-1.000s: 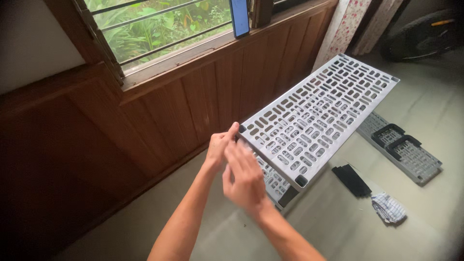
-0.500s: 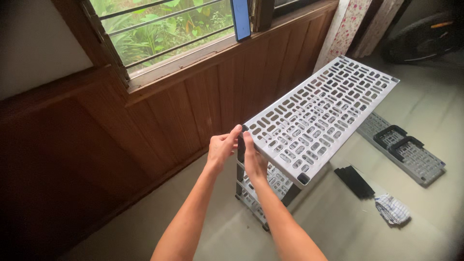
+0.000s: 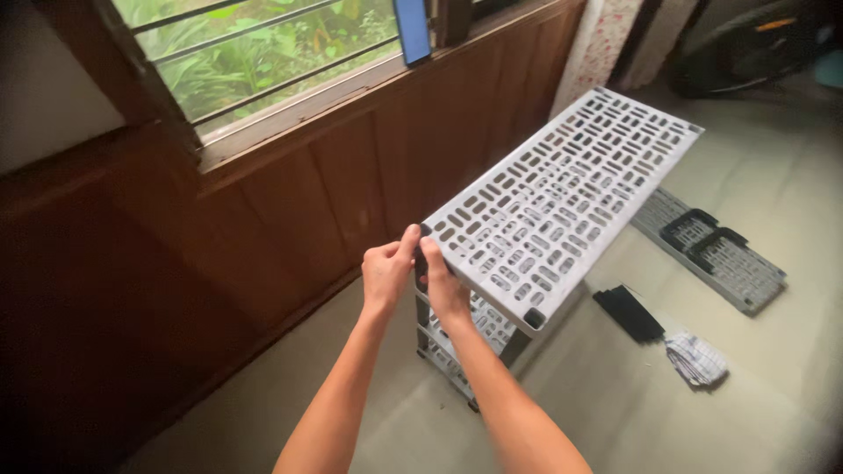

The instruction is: The person assembles a three-tier plastic shoe rack by inserting perforated shelves onto vertical supports and securing them with black plastic clips. They then wipe the black support pieces and a separate shelf with a cloth.

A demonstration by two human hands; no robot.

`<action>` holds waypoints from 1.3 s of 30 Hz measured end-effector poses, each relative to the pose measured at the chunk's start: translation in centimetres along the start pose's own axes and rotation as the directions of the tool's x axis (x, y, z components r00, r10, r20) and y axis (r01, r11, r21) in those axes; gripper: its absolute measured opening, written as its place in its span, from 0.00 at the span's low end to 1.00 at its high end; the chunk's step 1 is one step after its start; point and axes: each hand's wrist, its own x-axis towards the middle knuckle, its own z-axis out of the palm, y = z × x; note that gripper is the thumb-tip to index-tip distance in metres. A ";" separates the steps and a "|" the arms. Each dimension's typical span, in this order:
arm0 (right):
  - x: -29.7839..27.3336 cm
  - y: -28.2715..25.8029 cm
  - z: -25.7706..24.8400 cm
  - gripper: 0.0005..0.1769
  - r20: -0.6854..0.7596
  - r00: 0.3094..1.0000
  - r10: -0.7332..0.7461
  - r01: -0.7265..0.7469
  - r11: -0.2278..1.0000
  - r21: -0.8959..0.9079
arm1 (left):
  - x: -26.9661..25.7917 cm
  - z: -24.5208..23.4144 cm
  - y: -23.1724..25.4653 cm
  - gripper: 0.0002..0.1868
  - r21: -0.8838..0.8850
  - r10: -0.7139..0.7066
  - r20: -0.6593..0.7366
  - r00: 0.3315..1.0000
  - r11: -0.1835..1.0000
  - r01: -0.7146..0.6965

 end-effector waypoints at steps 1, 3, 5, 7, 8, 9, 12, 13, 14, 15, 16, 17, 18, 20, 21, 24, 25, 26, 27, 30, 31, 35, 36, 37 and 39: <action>-0.1 0.1 -0.1 0.28 0.015 1.000 0.013 -0.013 1.000 -0.001 | -0.1 0.1 0.0 0.36 0.007 -0.033 -0.006 0.999 0.999 0.034; -0.8 0.5 -0.2 0.30 0.019 0.996 -0.083 0.084 0.996 -0.035 | -0.6 0.5 -0.4 0.37 0.021 -0.108 -0.011 0.994 0.994 0.108; -2.2 1.2 -1.7 0.32 0.030 0.994 -0.104 0.106 0.988 -0.115 | -1.4 1.4 -1.3 0.30 -0.196 0.016 0.033 0.999 0.981 -0.009; -4.3 2.2 -3.6 0.33 0.037 0.998 -0.050 0.058 0.973 -0.222 | -1.6 1.8 -2.4 0.27 -0.319 0.126 0.058 0.990 0.942 -0.101; -5.3 2.7 -4.7 0.32 0.060 0.998 -0.010 0.022 0.977 -0.214 | -1.6 2.0 -3.0 0.27 -0.339 0.170 0.073 0.983 0.931 -0.136; -6.3 3.2 -6.0 0.31 0.083 0.996 0.031 -0.013 0.979 -0.205 | -1.5 2.2 -3.6 0.27 -0.359 0.214 0.086 0.973 0.918 -0.170; -9.0 4.8 -9.9 0.25 0.206 0.977 0.061 -0.024 0.983 -0.181 | -2.2 3.1 -5.9 0.30 -0.408 0.234 0.123 0.964 0.898 -0.165; -9.3 5.1 -11.2 0.22 0.258 0.965 0.052 -0.008 0.985 -0.170 | -2.6 3.8 -6.4 0.31 -0.327 0.224 0.084 0.971 0.927 -0.185; -9.5 5.5 -12.4 0.21 0.251 0.966 0.068 -0.015 0.979 -0.205 | -3.3 4.3 -7.0 0.32 -0.237 0.212 0.046 0.976 0.952 -0.196; -9.7 5.8 -13.6 0.19 0.244 0.966 0.083 -0.023 0.970 -0.240 | -4.0 4.6 -7.5 0.33 -0.144 0.205 0.008 0.979 0.969 -0.201; -9.6 6.1 -14.9 0.18 0.239 0.967 0.093 -0.024 0.960 -0.278 | -4.9 4.9 -7.9 0.34 -0.130 0.194 -0.029 0.981 0.972 -0.196; -9.3 6.4 -16.1 0.17 0.254 0.960 0.118 -0.052 0.967 -0.250 | -6.2 5.4 -8.4 0.35 -0.116 0.183 -0.067 0.981 0.975 -0.190; -9.1 6.6 -17.5 0.16 0.267 0.953 0.143 -0.084 0.972 -0.221 | -7.8 6.1 -8.6 0.35 -0.099 0.171 -0.101 0.980 0.978 -0.181; -8.2 6.9 -20.2 0.14 0.270 0.952 0.143 -0.105 0.983 -0.150 | -10.7 7.5 -8.6 0.36 -0.193 0.138 -0.107 0.985 0.969 -0.157; -7.1 7.0 -21.2 0.13 0.257 0.959 0.117 -0.092 0.990 -0.108 | -11.9 8.2 -8.5 0.36 -0.239 0.122 -0.112 0.986 0.960 -0.146; -3.6 7.7 -23.2 0.13 0.141 0.983 0.119 -0.111 0.992 -0.060 | -15.6 10.5 -8.2 0.34 -0.230 0.104 -0.096 0.990 0.965 -0.123; -2.2 8.1 -23.9 0.12 0.086 0.988 0.131 -0.126 0.990 -0.055 | -16.8 11.2 -8.1 0.34 -0.190 0.139 -0.109 0.984 0.969 -0.157; -1.0 8.4 -24.6 0.12 0.035 0.994 0.099 -0.095 0.991 -0.097 | -18.1 12.0 -8.0 0.34 -0.152 0.172 -0.125 0.977 0.970 -0.191; 0.3 8.9 -25.3 0.11 -0.015 0.998 0.064 -0.066 0.988 -0.141 | -19.3 12.8 -8.0 0.34 -0.113 0.206 -0.140 0.968 0.968 -0.223; 4.4 10.3 -27.4 0.12 -0.133 0.980 -0.147 0.100 0.945 -0.312 | -23.2 16.8 -8.1 0.37 0.054 0.335 -0.354 0.873 0.940 -0.338; 5.9 10.7 -28.1 0.14 -0.155 0.959 -0.238 0.165 0.912 -0.377 | -24.8 18.2 -8.4 0.32 0.103 0.353 -0.376 0.857 0.935 -0.340; 12.4 11.3 -31.0 0.37 -0.154 0.986 0.070 -0.093 0.985 -0.143 | -25.4 23.7 -9.7 0.22 -0.140 -0.113 -0.380 0.918 0.988 0.063; 13.8 11.2 -31.9 0.43 -0.114 0.983 0.141 -0.150 0.986 -0.079 | -23.9 25.1 -10.0 0.22 -0.296 -0.356 -0.295 0.887 0.916 0.269; 14.9 11.0 -32.7 0.50 -0.069 0.975 0.209 -0.211 0.977 -0.017 | -22.2 25.8 -10.4 0.22 -0.423 -0.390 -0.278 0.878 0.870 0.253; 17.0 10.6 -34.0 0.53 0.000 0.965 0.263 -0.263 0.963 0.067 | -19.0 26.3 -11.3 0.20 -0.698 -0.465 -0.187 0.865 0.683 0.217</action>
